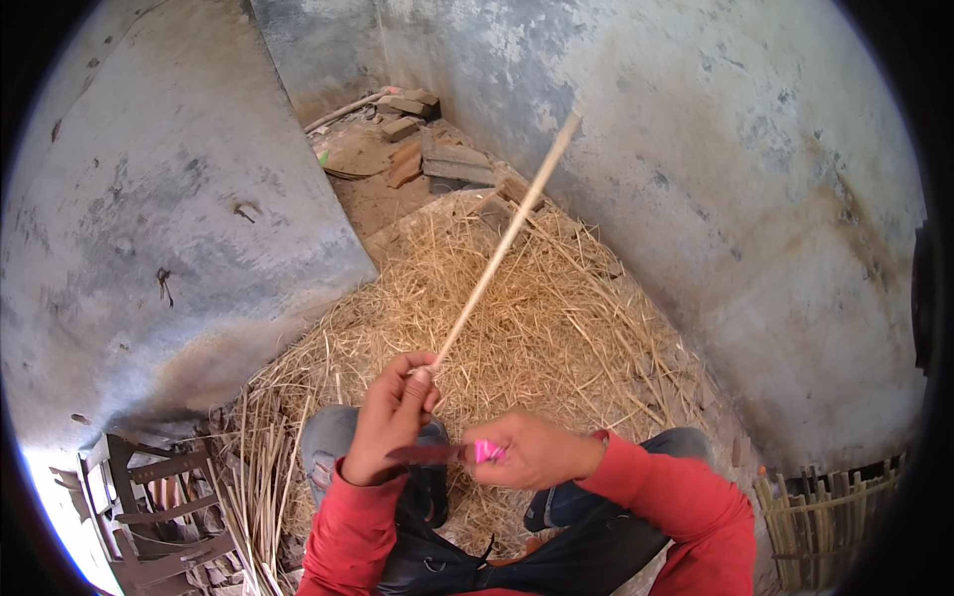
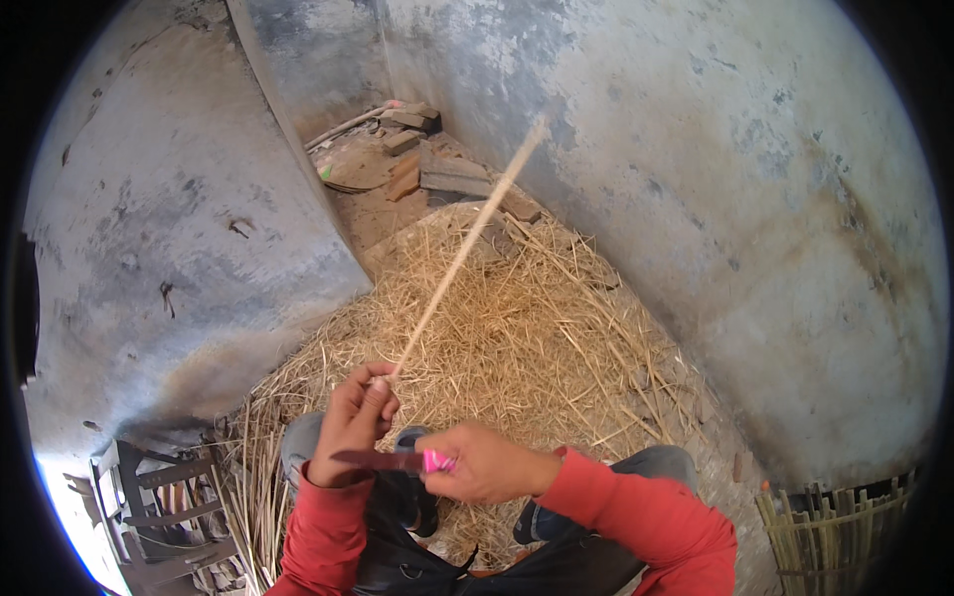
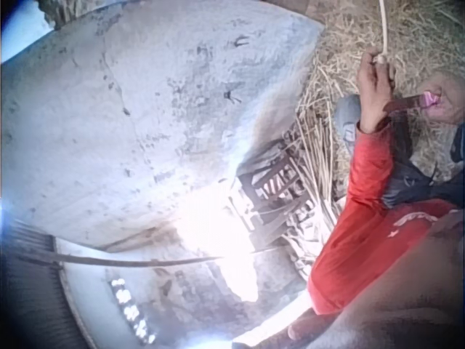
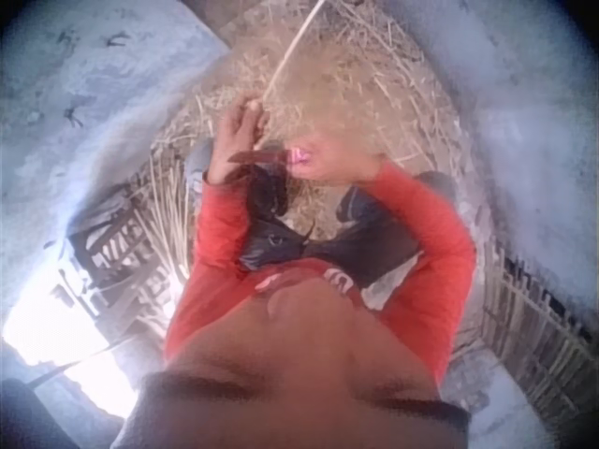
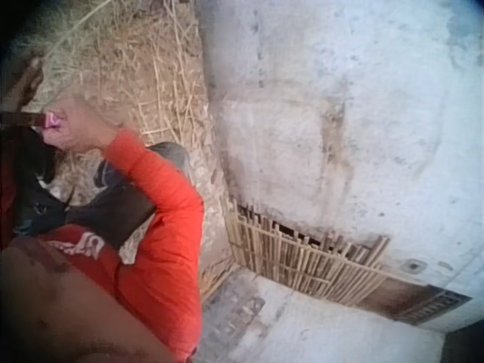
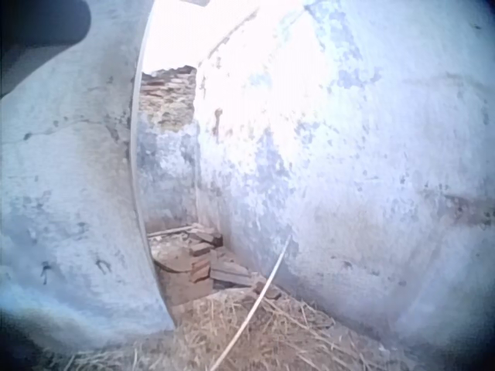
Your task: The person peels and whittles a thin wooden stick using a small knife.
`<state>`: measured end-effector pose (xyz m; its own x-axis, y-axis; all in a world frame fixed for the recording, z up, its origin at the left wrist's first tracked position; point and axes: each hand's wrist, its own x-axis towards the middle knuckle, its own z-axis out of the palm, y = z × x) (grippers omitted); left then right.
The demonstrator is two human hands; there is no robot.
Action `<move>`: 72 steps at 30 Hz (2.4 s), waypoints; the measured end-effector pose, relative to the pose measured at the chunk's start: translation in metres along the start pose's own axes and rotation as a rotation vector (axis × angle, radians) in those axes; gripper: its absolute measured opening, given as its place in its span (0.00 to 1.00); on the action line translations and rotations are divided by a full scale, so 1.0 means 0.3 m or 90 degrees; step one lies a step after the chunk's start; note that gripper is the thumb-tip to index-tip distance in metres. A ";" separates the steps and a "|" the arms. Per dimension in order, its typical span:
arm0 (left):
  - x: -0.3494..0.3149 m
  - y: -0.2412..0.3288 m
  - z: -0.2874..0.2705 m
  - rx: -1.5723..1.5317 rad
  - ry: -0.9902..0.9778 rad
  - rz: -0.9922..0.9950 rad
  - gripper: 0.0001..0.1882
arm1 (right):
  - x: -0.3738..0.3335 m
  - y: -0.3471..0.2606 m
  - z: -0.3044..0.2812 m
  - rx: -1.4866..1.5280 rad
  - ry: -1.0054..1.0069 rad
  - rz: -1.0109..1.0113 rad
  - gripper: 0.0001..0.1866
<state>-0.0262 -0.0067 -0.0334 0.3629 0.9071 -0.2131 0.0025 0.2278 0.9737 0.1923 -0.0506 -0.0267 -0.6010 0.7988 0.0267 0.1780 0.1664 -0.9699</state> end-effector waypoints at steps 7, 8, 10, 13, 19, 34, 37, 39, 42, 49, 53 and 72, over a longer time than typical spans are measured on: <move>-0.024 0.022 -0.034 -0.054 -0.040 0.010 0.14 | -0.005 -0.025 -0.063 -0.031 0.142 0.108 0.13; -0.024 0.018 -0.027 -0.055 -0.038 0.011 0.14 | -0.003 -0.025 -0.079 -0.047 0.212 0.113 0.14; -0.023 0.007 -0.014 -0.058 -0.059 0.008 0.14 | 0.004 -0.021 -0.085 0.011 0.265 0.104 0.13; -0.032 0.004 0.001 -0.042 -0.087 0.014 0.15 | 0.012 -0.014 -0.087 0.051 0.432 0.043 0.13; -0.048 0.021 0.039 0.047 -0.133 0.009 0.13 | 0.017 0.003 -0.084 0.114 0.452 0.051 0.13; -0.061 0.053 0.001 0.070 -0.216 -0.020 0.10 | -0.040 -0.060 -0.312 0.405 0.710 -0.035 0.09; -0.062 0.048 -0.001 0.086 -0.226 -0.023 0.10 | -0.057 -0.062 -0.330 0.405 0.716 -0.040 0.08; -0.061 0.048 -0.003 0.106 -0.225 -0.012 0.10 | -0.064 -0.059 -0.330 0.403 0.716 -0.040 0.08; -0.060 0.059 0.007 0.257 -0.194 0.053 0.10 | -0.066 -0.028 -0.308 0.390 0.715 -0.045 0.08; -0.063 0.073 0.077 0.323 -0.064 0.169 0.11 | 0.006 -0.008 -0.093 0.193 0.553 0.045 0.06; -0.051 0.037 0.053 0.365 -0.021 0.242 0.15 | 0.007 -0.004 -0.119 0.032 0.524 0.032 0.15; -0.085 0.029 0.006 0.354 -0.028 0.344 0.11 | 0.005 0.040 -0.241 -0.150 0.600 0.062 0.24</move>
<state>-0.0337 -0.0285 -0.0193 0.4833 0.8242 0.2952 0.2770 -0.4638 0.8415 0.2498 -0.0055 -0.0207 0.2765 0.9328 0.2310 0.4066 0.1042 -0.9076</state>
